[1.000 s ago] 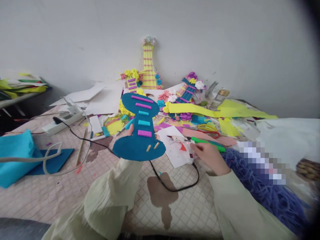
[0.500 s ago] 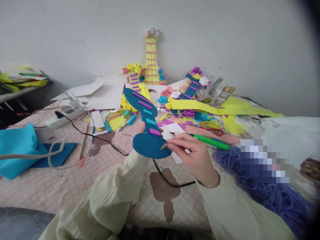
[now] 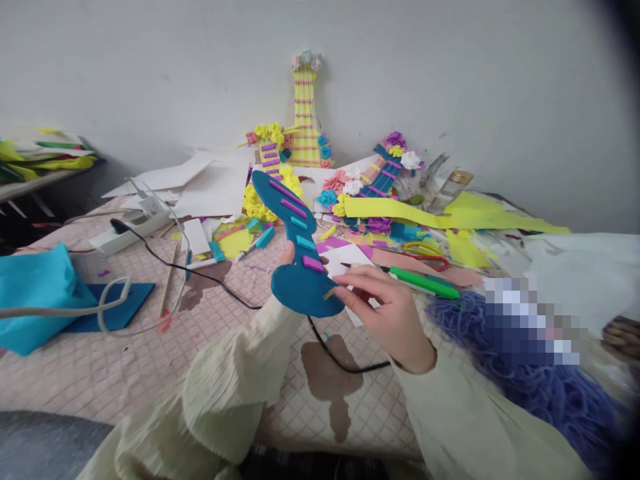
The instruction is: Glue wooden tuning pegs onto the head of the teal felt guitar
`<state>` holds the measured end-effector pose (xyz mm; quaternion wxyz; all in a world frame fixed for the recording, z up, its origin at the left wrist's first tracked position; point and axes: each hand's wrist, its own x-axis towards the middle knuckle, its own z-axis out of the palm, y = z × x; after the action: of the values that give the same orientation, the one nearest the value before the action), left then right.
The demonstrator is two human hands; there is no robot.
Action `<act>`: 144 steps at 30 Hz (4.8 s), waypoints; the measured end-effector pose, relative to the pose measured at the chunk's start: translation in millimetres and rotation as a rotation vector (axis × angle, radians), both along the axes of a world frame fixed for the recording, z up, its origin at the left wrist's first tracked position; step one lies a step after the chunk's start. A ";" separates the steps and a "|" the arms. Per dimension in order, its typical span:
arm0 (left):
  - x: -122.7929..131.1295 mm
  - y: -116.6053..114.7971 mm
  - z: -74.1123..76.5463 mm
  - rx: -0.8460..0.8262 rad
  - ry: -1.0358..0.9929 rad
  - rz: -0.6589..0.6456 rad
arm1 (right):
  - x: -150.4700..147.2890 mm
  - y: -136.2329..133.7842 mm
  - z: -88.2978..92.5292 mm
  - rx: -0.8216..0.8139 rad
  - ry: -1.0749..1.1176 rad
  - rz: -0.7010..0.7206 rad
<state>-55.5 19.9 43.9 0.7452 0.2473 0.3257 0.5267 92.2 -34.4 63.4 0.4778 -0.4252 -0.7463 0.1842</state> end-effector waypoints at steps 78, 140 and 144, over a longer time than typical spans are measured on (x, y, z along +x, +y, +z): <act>22.6 -24.5 -35.5 0.683 0.552 0.232 | 11.1 3.3 -40.1 -0.546 0.723 -0.102; 2.5 -2.7 -17.8 0.642 0.580 0.429 | 87.0 45.0 -66.8 -0.486 -0.363 -0.382; -0.1 -3.8 -18.7 0.671 0.578 0.476 | 90.1 39.5 -51.0 -0.513 -0.250 -0.370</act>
<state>-55.5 16.2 25.3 0.3630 0.5280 0.3788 0.6678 182.2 5.0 12.4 0.2854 -0.6789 -0.6388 0.2226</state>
